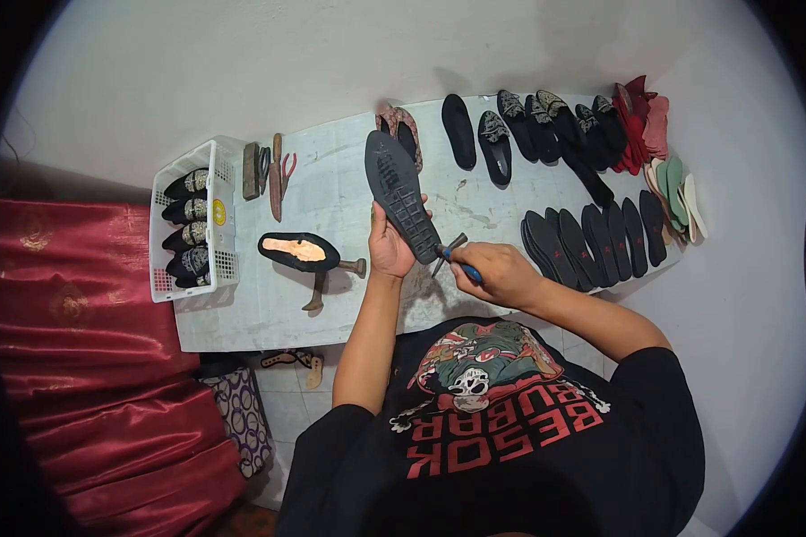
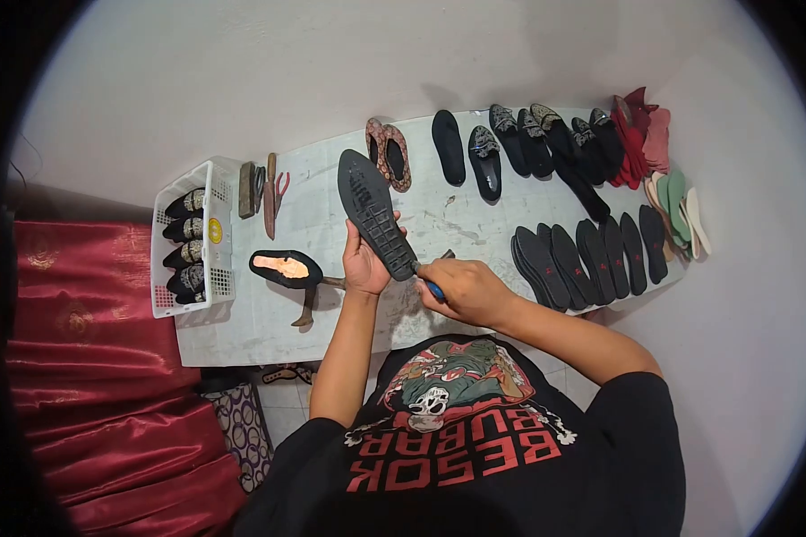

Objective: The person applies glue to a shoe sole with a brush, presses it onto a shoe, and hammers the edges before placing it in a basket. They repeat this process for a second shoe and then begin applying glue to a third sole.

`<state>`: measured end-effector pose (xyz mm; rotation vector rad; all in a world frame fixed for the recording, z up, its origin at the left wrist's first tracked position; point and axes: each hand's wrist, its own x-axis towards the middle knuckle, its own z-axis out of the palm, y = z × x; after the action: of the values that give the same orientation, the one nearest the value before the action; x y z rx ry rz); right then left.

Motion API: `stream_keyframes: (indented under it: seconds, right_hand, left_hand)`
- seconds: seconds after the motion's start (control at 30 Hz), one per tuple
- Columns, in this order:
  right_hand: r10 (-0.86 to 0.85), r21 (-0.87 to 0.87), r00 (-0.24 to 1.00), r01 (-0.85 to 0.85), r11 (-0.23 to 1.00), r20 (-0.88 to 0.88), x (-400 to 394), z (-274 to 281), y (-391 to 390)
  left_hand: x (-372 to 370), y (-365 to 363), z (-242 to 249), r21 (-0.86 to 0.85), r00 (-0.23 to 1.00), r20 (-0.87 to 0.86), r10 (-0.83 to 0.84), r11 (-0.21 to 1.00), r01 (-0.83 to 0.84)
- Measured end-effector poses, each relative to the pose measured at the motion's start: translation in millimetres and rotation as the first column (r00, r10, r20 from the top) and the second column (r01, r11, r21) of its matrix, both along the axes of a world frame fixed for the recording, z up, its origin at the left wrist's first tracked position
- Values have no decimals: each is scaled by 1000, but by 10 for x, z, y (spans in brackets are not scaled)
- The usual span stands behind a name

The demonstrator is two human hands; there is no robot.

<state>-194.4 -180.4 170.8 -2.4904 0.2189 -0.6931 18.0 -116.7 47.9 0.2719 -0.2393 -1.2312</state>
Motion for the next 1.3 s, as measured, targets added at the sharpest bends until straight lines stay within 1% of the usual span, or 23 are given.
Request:
stream_keyframes:
  seconds: [0.03, 0.13, 0.17, 0.27, 0.37, 0.4, 0.43, 0.47, 0.5, 0.53, 0.57, 0.63, 0.73, 0.8, 0.83, 0.93, 0.97, 1.07, 1.13, 1.17, 1.3]
  right_hand:
    - [-18, 47, 1000, 19, 999, -21, -11, 40, 4]
    - [-65, 31, 997, 64, 997, 36, 97, 304, -171]
    - [-90, -4, 993, 90, 996, 75, 144, 342, -239]
    - [-108, -30, 983, 114, 993, 149, 245, 464, -311]
    - [-75, -110, 992, 86, 990, 102, 211, 316, -177]
    - [-61, -127, 994, 72, 989, 91, 193, 242, -88]
    - [-34, -54, 996, 38, 998, 84, 163, 163, 8]
    - [-32, -23, 999, 33, 999, 41, 121, 129, 90]
    - [-30, 8, 1000, 30, 1000, -2, 92, 132, 163]
    - [-29, 40, 998, 31, 999, -47, 88, 139, 206]
    - [-37, 89, 999, 40, 995, -27, 105, 153, 206]
    - [-69, 93, 997, 65, 994, 39, 242, 243, 155]
    - [-99, 93, 988, 88, 992, 119, 418, 338, 128]
    - [-89, 73, 979, 77, 994, 182, 481, 257, 150]
    - [-86, 60, 985, 78, 995, 152, 451, 195, 211]
    - [-57, 16, 990, 55, 998, 127, 254, 62, 325]
    - [-52, 19, 990, 50, 999, 132, 201, 59, 353]
    - [-43, 60, 998, 41, 997, 35, 23, 23, 316]
    - [-103, 10, 994, 103, 995, 45, -4, 58, 199]
    - [-134, -14, 990, 135, 991, 50, -13, 88, 128]
    - [-145, -38, 972, 155, 987, 183, 73, 237, -29]
  left_hand:
    - [11, -4, -33, 14, 1000, -17, -11, 1000, 11]
    - [-17, 0, -21, 23, 997, -29, -68, 997, 69]
    - [-36, -8, 6, 18, 995, -27, -93, 995, 94]
    - [-143, -49, 123, 90, 992, -111, -51, 994, 62]
    - [-84, -78, 78, 20, 985, -148, -88, 996, 92]
    - [-39, -72, 90, 5, 989, -121, -91, 996, 92]
    - [8, -59, 120, -10, 992, -92, -91, 996, 91]
    - [56, -51, 150, -24, 994, -63, -89, 996, 88]
    - [97, -52, 161, 43, 997, -60, -49, 998, 52]
    - [134, -41, 166, 40, 997, -53, -55, 998, 57]
    - [161, -31, 172, 37, 997, -45, -66, 997, 68]
    - [188, -1, 162, 40, 993, -26, -112, 993, 113]
    - [132, 15, 199, 39, 985, -69, -159, 986, 162]
    - [121, -1, 216, 21, 989, -50, -137, 990, 138]
    - [129, -12, 225, 11, 992, -41, -123, 992, 123]
    - [175, -55, 260, 52, 991, -130, -28, 998, 35]
    - [189, -66, 241, 75, 996, -91, 15, 997, -9]
    - [231, -75, 165, 80, 989, -143, 28, 997, -17]
    - [224, -53, 198, 27, 988, -154, -25, 999, 30]
    - [203, -45, 213, 2, 986, -159, -53, 999, 54]
    - [85, -105, 149, 38, 984, -172, -54, 997, 62]
